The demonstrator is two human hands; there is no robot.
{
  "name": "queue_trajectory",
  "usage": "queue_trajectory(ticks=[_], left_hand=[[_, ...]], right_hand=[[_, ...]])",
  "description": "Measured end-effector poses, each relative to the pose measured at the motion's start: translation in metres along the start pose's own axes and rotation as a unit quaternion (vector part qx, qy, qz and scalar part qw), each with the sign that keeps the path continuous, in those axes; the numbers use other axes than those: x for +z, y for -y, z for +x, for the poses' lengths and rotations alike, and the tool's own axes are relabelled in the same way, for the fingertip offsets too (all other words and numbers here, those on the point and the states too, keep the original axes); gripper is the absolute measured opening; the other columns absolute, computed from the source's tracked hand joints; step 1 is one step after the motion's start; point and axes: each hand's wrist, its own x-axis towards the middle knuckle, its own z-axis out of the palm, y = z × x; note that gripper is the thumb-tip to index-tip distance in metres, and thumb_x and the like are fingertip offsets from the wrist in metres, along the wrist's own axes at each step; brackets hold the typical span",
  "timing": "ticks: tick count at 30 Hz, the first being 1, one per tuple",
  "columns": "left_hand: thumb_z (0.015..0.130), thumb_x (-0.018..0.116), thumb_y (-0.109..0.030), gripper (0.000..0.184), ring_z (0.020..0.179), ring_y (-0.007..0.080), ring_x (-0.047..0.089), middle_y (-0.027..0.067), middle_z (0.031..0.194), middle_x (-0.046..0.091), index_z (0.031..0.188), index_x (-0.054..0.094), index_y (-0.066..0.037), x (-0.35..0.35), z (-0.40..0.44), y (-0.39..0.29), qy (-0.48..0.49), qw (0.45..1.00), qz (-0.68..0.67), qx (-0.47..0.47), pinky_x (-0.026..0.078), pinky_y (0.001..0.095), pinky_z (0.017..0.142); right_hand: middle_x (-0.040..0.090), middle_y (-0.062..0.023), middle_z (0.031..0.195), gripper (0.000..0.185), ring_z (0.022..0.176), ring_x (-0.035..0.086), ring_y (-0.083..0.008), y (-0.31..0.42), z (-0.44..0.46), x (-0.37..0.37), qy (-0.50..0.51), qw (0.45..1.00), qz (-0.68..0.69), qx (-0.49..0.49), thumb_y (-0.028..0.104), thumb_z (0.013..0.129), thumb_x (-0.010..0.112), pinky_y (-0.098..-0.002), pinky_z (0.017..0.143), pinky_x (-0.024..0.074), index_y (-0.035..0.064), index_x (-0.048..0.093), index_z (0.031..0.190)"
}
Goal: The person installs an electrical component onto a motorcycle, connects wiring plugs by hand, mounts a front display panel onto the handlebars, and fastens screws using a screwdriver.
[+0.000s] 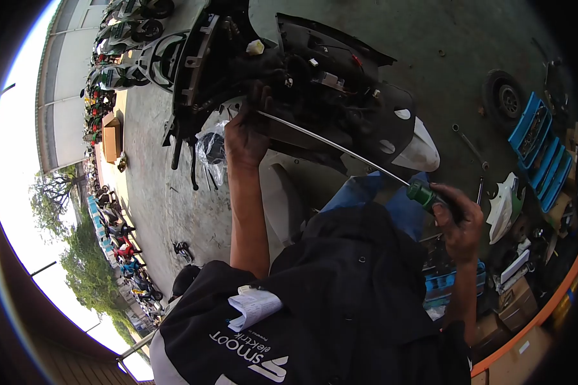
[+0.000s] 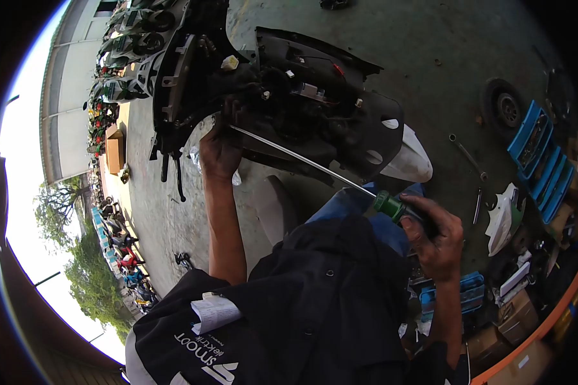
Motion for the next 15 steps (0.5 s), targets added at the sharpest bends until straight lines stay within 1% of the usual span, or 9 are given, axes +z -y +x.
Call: queue_trajectory(ticks=[2, 6, 8, 9, 11, 12, 13, 14, 15], left_hand=[[0.103, 0.04, -0.007, 0.042, 0.137, 0.031, 0.046, 0.0185, 0.146, 0.05, 0.142, 0.041, 0.007, 0.005, -0.002, -0.001, 0.008, 1.0, -0.001, -0.001, 0.042, 0.0413, 0.114], [0.103, 0.04, -0.006, 0.041, 0.133, 0.0336, 0.05, 0.0204, 0.142, 0.053, 0.141, 0.042, 0.009, 0.005, -0.005, -0.007, -0.007, 0.998, 0.058, 0.016, 0.042, 0.0417, 0.115], [0.102, 0.04, -0.006, 0.041, 0.132, 0.0343, 0.051, 0.0208, 0.141, 0.053, 0.141, 0.043, 0.009, 0.003, -0.006, -0.011, -0.022, 0.997, 0.073, 0.022, 0.042, 0.0417, 0.114], [0.102, 0.041, -0.007, 0.042, 0.132, 0.0346, 0.051, 0.0208, 0.14, 0.054, 0.141, 0.042, 0.009, 0.004, -0.007, -0.012, -0.01, 0.995, 0.094, 0.033, 0.043, 0.0419, 0.114], [0.103, 0.042, -0.008, 0.042, 0.132, 0.035, 0.051, 0.0208, 0.139, 0.055, 0.141, 0.042, 0.009, 0.006, -0.009, -0.014, 0.002, 0.992, 0.116, 0.045, 0.043, 0.042, 0.113], [0.103, 0.043, -0.009, 0.042, 0.131, 0.0346, 0.052, 0.0209, 0.137, 0.056, 0.141, 0.043, 0.009, 0.008, -0.01, -0.014, -0.02, 0.979, 0.192, 0.059, 0.044, 0.0421, 0.111], [0.103, 0.044, -0.011, 0.043, 0.129, 0.0342, 0.053, 0.0209, 0.136, 0.057, 0.141, 0.043, 0.009, 0.01, -0.011, -0.015, -0.042, 0.96, 0.267, 0.074, 0.045, 0.0422, 0.11], [0.103, 0.044, -0.011, 0.043, 0.129, 0.0342, 0.053, 0.0209, 0.136, 0.057, 0.141, 0.043, 0.009, 0.014, -0.013, -0.016, -0.044, 0.96, 0.267, 0.075, 0.045, 0.0422, 0.11], [0.103, 0.045, -0.012, 0.043, 0.127, 0.0335, 0.055, 0.021, 0.133, 0.059, 0.14, 0.044, 0.009, 0.018, -0.015, -0.017, -0.065, 0.949, 0.303, 0.059, 0.046, 0.0418, 0.109]], right_hand=[[0.072, -0.0151, 0.105, 0.032, 0.095, 0.069, -0.02, 0.0, 0.002, 0.002, -0.002, 1.0, -0.001, -0.005, 0.018, 0.089, 0.073, -0.0301, 0.085, 0.0526, -0.0036, 0.069, 0.111], [0.072, -0.0147, 0.103, 0.033, 0.094, 0.069, -0.0197, -0.002, 0.006, 0.01, 0.002, 1.0, -0.005, -0.003, 0.019, 0.089, 0.073, -0.0299, 0.084, 0.052, -0.0038, 0.069, 0.112], [0.072, -0.0134, 0.101, 0.032, 0.091, 0.068, -0.0187, -0.007, 0.008, 0.015, -0.002, 1.0, 0.017, 0.016, 0.019, 0.089, 0.073, -0.0299, 0.083, 0.0516, -0.0035, 0.069, 0.112], [0.072, -0.0134, 0.101, 0.032, 0.091, 0.068, -0.0187, -0.01, 0.009, 0.017, -0.001, 1.0, 0.018, 0.018, 0.019, 0.089, 0.073, -0.0299, 0.083, 0.0516, -0.0035, 0.069, 0.112], [0.071, -0.0128, 0.1, 0.031, 0.09, 0.067, -0.0183, -0.016, 0.012, 0.02, 0.006, 0.996, 0.051, 0.07, 0.015, 0.088, 0.073, -0.0301, 0.082, 0.0513, -0.0028, 0.069, 0.112], [0.071, -0.0128, 0.1, 0.031, 0.09, 0.067, -0.0183, -0.019, 0.015, 0.022, 0.008, 0.996, 0.051, 0.07, 0.015, 0.088, 0.073, -0.0301, 0.082, 0.0513, -0.0028, 0.069, 0.112], [0.07, -0.0129, 0.101, 0.03, 0.09, 0.067, -0.0195, -0.021, 0.018, 0.025, 0.009, 1.0, 0.016, -0.011, 0.012, 0.086, 0.074, -0.0309, 0.081, 0.0518, -0.0017, 0.069, 0.113], [0.069, -0.013, 0.102, 0.031, 0.091, 0.067, -0.0207, -0.023, 0.021, 0.027, 0.01, 0.996, -0.019, -0.092, 0.008, 0.084, 0.075, -0.0316, 0.081, 0.0522, -0.0006, 0.069, 0.113], [0.069, -0.013, 0.102, 0.031, 0.091, 0.067, -0.0207, -0.023, 0.023, 0.028, 0.012, 0.996, -0.019, -0.091, 0.008, 0.084, 0.075, -0.0316, 0.081, 0.0522, -0.0006, 0.069, 0.113]])
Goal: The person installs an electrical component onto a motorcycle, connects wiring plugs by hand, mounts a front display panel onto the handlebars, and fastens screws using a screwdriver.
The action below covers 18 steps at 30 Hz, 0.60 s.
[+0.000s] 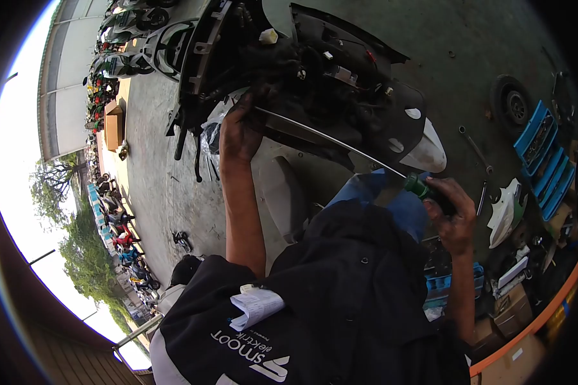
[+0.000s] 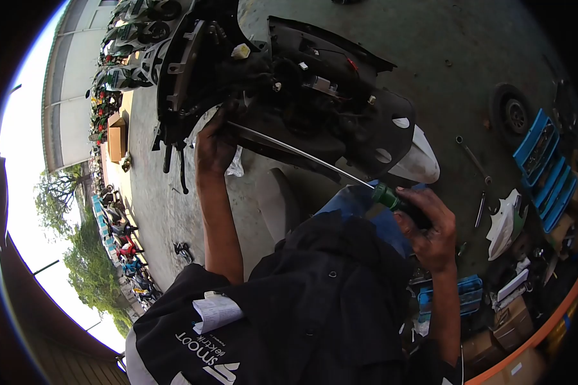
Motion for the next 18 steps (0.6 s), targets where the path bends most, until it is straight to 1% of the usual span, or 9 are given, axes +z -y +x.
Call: queue_trajectory(ticks=[2, 5, 8, 10, 11, 13, 14, 17, 18], left_hand=[[0.103, 0.047, -0.014, 0.042, 0.125, 0.0327, 0.057, 0.0212, 0.131, 0.06, 0.139, 0.046, 0.008, -0.002, -0.001, -0.005, -0.014, 0.999, 0.039, -0.019, 0.046, 0.0415, 0.107], [0.103, 0.05, -0.016, 0.038, 0.121, 0.0308, 0.059, 0.0207, 0.126, 0.063, 0.132, 0.053, 0.007, -0.014, 0.004, -0.008, -0.008, 0.996, 0.087, -0.034, 0.047, 0.0414, 0.106], [0.102, 0.052, -0.017, 0.031, 0.117, 0.0297, 0.061, 0.0178, 0.122, 0.065, 0.123, 0.06, 0.004, -0.022, 0.013, -0.004, -0.037, 0.999, 0.003, -0.025, 0.048, 0.0414, 0.103], [0.101, 0.055, -0.017, 0.023, 0.102, 0.0256, 0.063, 0.0131, 0.111, 0.067, 0.112, 0.063, 0.001, -0.017, 0.016, 0.001, -0.011, 0.99, -0.132, 0.051, 0.049, 0.0378, 0.095], [0.101, 0.055, -0.017, 0.023, 0.102, 0.0256, 0.063, 0.0131, 0.111, 0.067, 0.112, 0.063, 0.001, -0.018, 0.018, 0.002, -0.013, 0.991, -0.128, 0.048, 0.049, 0.0378, 0.095], [0.099, 0.06, -0.018, 0.018, 0.085, 0.0183, 0.06, 0.0085, 0.094, 0.063, 0.102, 0.063, -0.001, -0.018, 0.026, 0.004, 0.014, 0.979, -0.149, 0.139, 0.052, 0.0305, 0.08], [0.099, 0.06, -0.018, 0.018, 0.085, 0.0183, 0.06, 0.0085, 0.094, 0.063, 0.102, 0.063, -0.001, -0.021, 0.03, 0.004, 0.013, 0.98, -0.146, 0.135, 0.052, 0.0305, 0.08], [0.097, 0.055, -0.012, 0.01, 0.069, 0.0165, 0.045, 0.0057, 0.085, 0.055, 0.091, 0.058, -0.004, -0.036, 0.038, 0.001, 0.031, 0.963, -0.2, 0.178, 0.039, 0.0301, 0.067], [0.096, 0.053, -0.01, 0.011, 0.065, 0.0145, 0.04, 0.0041, 0.08, 0.05, 0.086, 0.054, -0.006, -0.016, 0.036, -0.001, -0.036, 0.955, -0.219, 0.196, 0.035, 0.0297, 0.062]], right_hand=[[0.068, -0.0136, 0.104, 0.035, 0.094, 0.066, -0.0247, -0.001, 0.002, 0.002, 0.011, 0.995, -0.073, -0.072, 0.003, 0.08, 0.078, -0.0337, 0.081, 0.0531, 0.0015, 0.069, 0.114], [0.067, -0.0131, 0.105, 0.037, 0.096, 0.066, -0.0271, -0.003, 0.005, 0.011, 0.01, 0.988, -0.101, -0.117, 0.002, 0.078, 0.079, -0.0352, 0.082, 0.0535, 0.0029, 0.069, 0.114], [0.067, -0.0126, 0.104, 0.036, 0.095, 0.066, -0.0262, -0.011, 0.009, 0.027, -0.005, 0.996, -0.053, -0.067, 0.004, 0.08, 0.078, -0.0342, 0.082, 0.0528, 0.0026, 0.069, 0.115], [0.067, -0.0125, 0.105, 0.036, 0.095, 0.066, -0.0253, -0.017, 0.014, 0.037, 0.002, 0.998, -0.023, -0.053, 0.006, 0.081, 0.077, -0.0337, 0.082, 0.0525, 0.0025, 0.068, 0.116], [0.067, -0.0124, 0.105, 0.036, 0.094, 0.066, -0.0245, -0.02, 0.017, 0.043, 0.01, 0.999, 0.004, -0.04, 0.007, 0.082, 0.076, -0.0332, 0.081, 0.0521, 0.0024, 0.068, 0.116], [0.066, -0.0118, 0.104, 0.034, 0.094, 0.065, -0.0221, -0.026, 0.024, 0.058, 0.009, 0.999, 0.017, -0.032, 0.01, 0.085, 0.075, -0.0318, 0.082, 0.0511, 0.002, 0.068, 0.117], [0.066, -0.0115, 0.103, 0.033, 0.093, 0.065, -0.0212, -0.026, 0.029, 0.064, 0.02, 0.999, 0.046, -0.017, 0.01, 0.086, 0.075, -0.0313, 0.082, 0.0508, 0.0018, 0.067, 0.117], [0.064, -0.0105, 0.101, 0.033, 0.092, 0.064, -0.0189, -0.037, 0.037, 0.078, 0.03, 0.995, 0.096, 0.001, 0.012, 0.088, 0.074, -0.0299, 0.082, 0.0499, 0.0011, 0.067, 0.118], [0.064, -0.0105, 0.101, 0.033, 0.092, 0.064, -0.0189, -0.039, 0.041, 0.08, 0.031, 0.994, 0.106, 0.004, 0.012, 0.088, 0.074, -0.0299, 0.082, 0.0499, 0.0007, 0.067, 0.118]])
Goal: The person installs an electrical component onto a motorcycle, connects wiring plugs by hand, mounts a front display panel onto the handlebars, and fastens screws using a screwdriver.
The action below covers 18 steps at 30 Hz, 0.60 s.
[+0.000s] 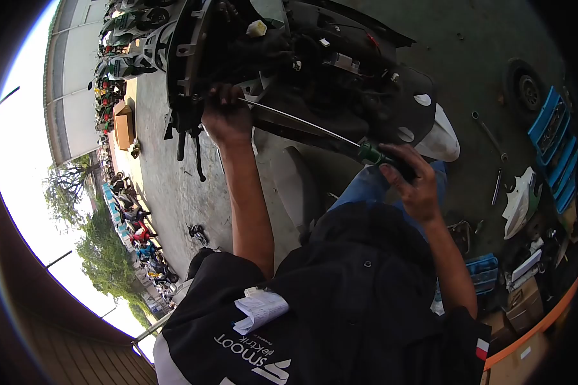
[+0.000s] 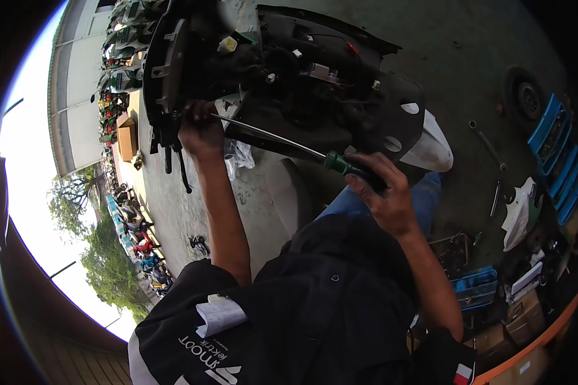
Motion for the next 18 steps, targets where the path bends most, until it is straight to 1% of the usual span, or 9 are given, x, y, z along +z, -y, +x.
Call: queue_trajectory(ticks=[4, 7, 9, 11, 13, 14, 16, 17, 18], left_hand=[[0.095, 0.054, -0.011, 0.011, 0.062, 0.0133, 0.039, 0.0025, 0.077, 0.049, 0.086, 0.053, -0.006, 0.001, 0.008, 0.006, 0.003, 0.999, 0.021, 0.024, 0.035, 0.0279, 0.059], [0.095, 0.055, -0.011, 0.012, 0.058, 0.0119, 0.036, 0.0017, 0.075, 0.048, 0.085, 0.053, -0.006, 0.009, 0.006, 0.016, -0.053, 0.994, 0.063, 0.077, 0.033, 0.0255, 0.055], [0.097, 0.055, -0.012, 0.012, 0.055, 0.01, 0.034, 0.0004, 0.074, 0.047, 0.087, 0.055, -0.006, 0.017, 0.005, 0.023, -0.151, 0.978, 0.098, 0.106, 0.032, 0.0238, 0.052], [0.099, 0.055, -0.014, 0.013, 0.054, 0.0086, 0.035, -0.0002, 0.076, 0.05, 0.09, 0.057, -0.004, 0.034, 0.007, 0.034, -0.152, 0.97, 0.109, 0.154, 0.034, 0.0228, 0.051], [0.1, 0.055, -0.016, 0.015, 0.055, 0.0077, 0.037, -0.0006, 0.079, 0.054, 0.093, 0.058, -0.003, 0.036, 0.009, 0.039, -0.164, 0.962, 0.128, 0.177, 0.035, 0.021, 0.05], [0.101, 0.055, -0.018, 0.016, 0.056, 0.0069, 0.038, -0.0003, 0.082, 0.056, 0.095, 0.059, -0.004, 0.03, 0.01, 0.038, -0.137, 0.969, 0.125, 0.165, 0.035, 0.0194, 0.05], [0.101, 0.054, -0.017, 0.014, 0.056, 0.0073, 0.039, 0.0004, 0.081, 0.056, 0.096, 0.059, -0.004, 0.03, 0.009, 0.046, -0.132, 0.968, 0.128, 0.169, 0.036, 0.0202, 0.05], [0.102, 0.054, -0.015, 0.013, 0.056, 0.0078, 0.039, 0.001, 0.08, 0.056, 0.097, 0.059, -0.004, 0.027, 0.009, 0.05, -0.126, 0.97, 0.127, 0.166, 0.037, 0.0209, 0.05], [0.102, 0.053, -0.015, 0.013, 0.059, 0.0077, 0.041, 0.0019, 0.081, 0.055, 0.1, 0.058, -0.003, 0.022, 0.01, 0.053, -0.117, 0.963, 0.162, 0.182, 0.037, 0.0205, 0.051]], right_hand=[[0.065, -0.0104, 0.101, 0.033, 0.092, 0.064, -0.0194, -0.005, 0.011, 0.001, 0.004, 0.999, 0.03, 0.013, 0.012, 0.088, 0.074, -0.0295, 0.083, 0.0494, -0.0003, 0.067, 0.118], [0.065, -0.0105, 0.1, 0.033, 0.092, 0.065, -0.02, -0.014, 0.021, -0.004, 0.01, 1.0, -0.002, -0.016, 0.011, 0.086, 0.074, -0.0299, 0.082, 0.0501, 0.0, 0.068, 0.117], [0.065, -0.0111, 0.099, 0.034, 0.09, 0.065, -0.0204, -0.02, 0.024, -0.006, 0.01, 1.0, -0.004, -0.017, 0.011, 0.085, 0.075, -0.0304, 0.08, 0.0506, 0.0, 0.068, 0.116], [0.064, -0.0117, 0.099, 0.034, 0.089, 0.065, -0.0207, -0.028, 0.026, -0.008, 0.015, 1.0, -0.001, -0.016, 0.01, 0.084, 0.076, -0.0308, 0.077, 0.0512, 0.0, 0.069, 0.115], [0.064, -0.0135, 0.098, 0.037, 0.084, 0.064, -0.0209, -0.038, 0.028, -0.012, 0.006, 0.999, -0.014, -0.03, 0.016, 0.082, 0.078, -0.0313, 0.072, 0.0513, -0.0009, 0.069, 0.114], [0.064, -0.0135, 0.098, 0.037, 0.084, 0.064, -0.0209, -0.041, 0.03, -0.014, 0.014, 0.999, -0.006, -0.032, 0.016, 0.082, 0.078, -0.0313, 0.072, 0.0513, -0.0009, 0.069, 0.114], [0.063, -0.0149, 0.097, 0.039, 0.082, 0.063, -0.0213, -0.046, 0.031, -0.018, 0.013, 0.999, -0.03, -0.016, 0.023, 0.083, 0.078, -0.0306, 0.07, 0.0503, -0.0021, 0.068, 0.112], [0.063, -0.0149, 0.097, 0.039, 0.082, 0.063, -0.0213, -0.05, 0.032, -0.019, 0.019, 0.999, -0.024, -0.015, 0.023, 0.083, 0.078, -0.0306, 0.07, 0.0503, -0.0021, 0.068, 0.112], [0.063, -0.0152, 0.096, 0.04, 0.082, 0.063, -0.0216, -0.053, 0.032, -0.018, 0.023, 0.999, -0.029, -0.016, 0.025, 0.083, 0.078, -0.0305, 0.069, 0.0499, -0.0022, 0.068, 0.112]])
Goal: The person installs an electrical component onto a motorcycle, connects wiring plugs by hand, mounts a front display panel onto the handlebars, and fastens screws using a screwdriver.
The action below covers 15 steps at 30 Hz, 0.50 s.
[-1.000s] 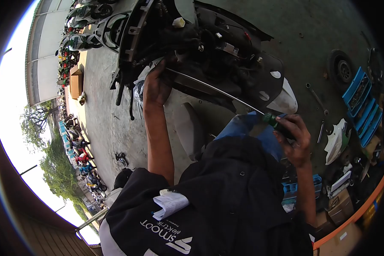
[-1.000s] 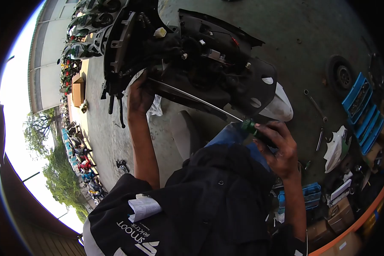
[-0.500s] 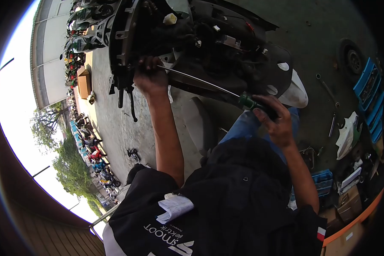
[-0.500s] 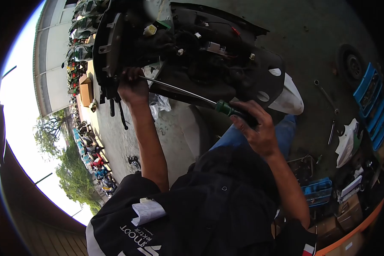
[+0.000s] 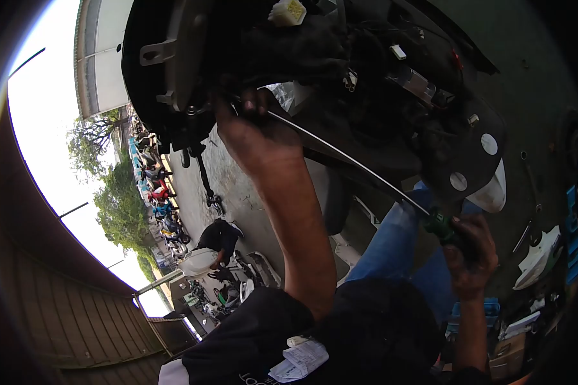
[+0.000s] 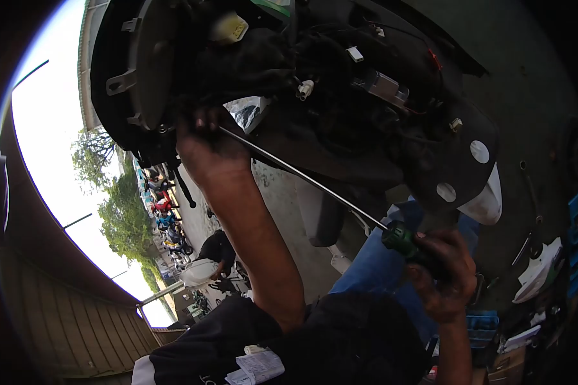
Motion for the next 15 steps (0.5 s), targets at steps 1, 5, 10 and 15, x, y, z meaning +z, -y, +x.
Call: queue_trajectory(ticks=[1, 5, 10, 15], left_hand=[[0.102, 0.053, -0.015, 0.013, 0.059, 0.0077, 0.041, 0.0019, 0.081, 0.055, 0.1, 0.058, -0.003, -0.003, 0.0, 0.002, -0.002, 1.0, 0.005, 0.003, 0.037, 0.0205, 0.051], [0.102, 0.056, -0.025, 0.02, 0.057, 0.0065, 0.04, -0.0005, 0.076, 0.055, 0.096, 0.06, -0.006, -0.013, -0.009, 0.003, 0.005, 1.0, -0.018, -0.009, 0.033, 0.0199, 0.05], [0.102, 0.058, -0.028, 0.023, 0.059, 0.0072, 0.043, 0.0003, 0.075, 0.056, 0.095, 0.061, -0.006, -0.01, -0.012, 0.006, -0.005, 0.995, 0.078, 0.058, 0.035, 0.0209, 0.052], [0.103, 0.049, -0.016, 0.015, 0.058, 0.0096, 0.046, 0.0056, 0.083, 0.06, 0.101, 0.058, -0.004, 0.005, -0.022, 0.007, -0.036, 0.992, 0.105, 0.052, 0.042, 0.0203, 0.052]], right_hand=[[0.063, -0.0155, 0.095, 0.041, 0.081, 0.063, -0.0219, -0.004, 0.002, 0.001, 0.004, 1.0, -0.005, -0.001, 0.027, 0.084, 0.077, -0.0303, 0.068, 0.0495, -0.0023, 0.068, 0.112], [0.063, -0.017, 0.093, 0.039, 0.08, 0.063, -0.0233, -0.01, 0.009, 0.001, 0.044, 0.999, -0.017, -0.027, 0.022, 0.084, 0.076, -0.0312, 0.067, 0.0492, -0.0029, 0.067, 0.112], [0.064, -0.0176, 0.092, 0.039, 0.08, 0.063, -0.0239, -0.011, 0.018, 0.007, 0.039, 0.999, 0.0, -0.035, 0.02, 0.083, 0.076, -0.0318, 0.067, 0.0493, -0.0044, 0.067, 0.112], [0.064, -0.0178, 0.091, 0.04, 0.08, 0.064, -0.0244, -0.003, 0.022, 0.013, 0.051, 0.998, 0.007, -0.032, 0.02, 0.083, 0.076, -0.0322, 0.066, 0.0496, -0.0059, 0.066, 0.112]])
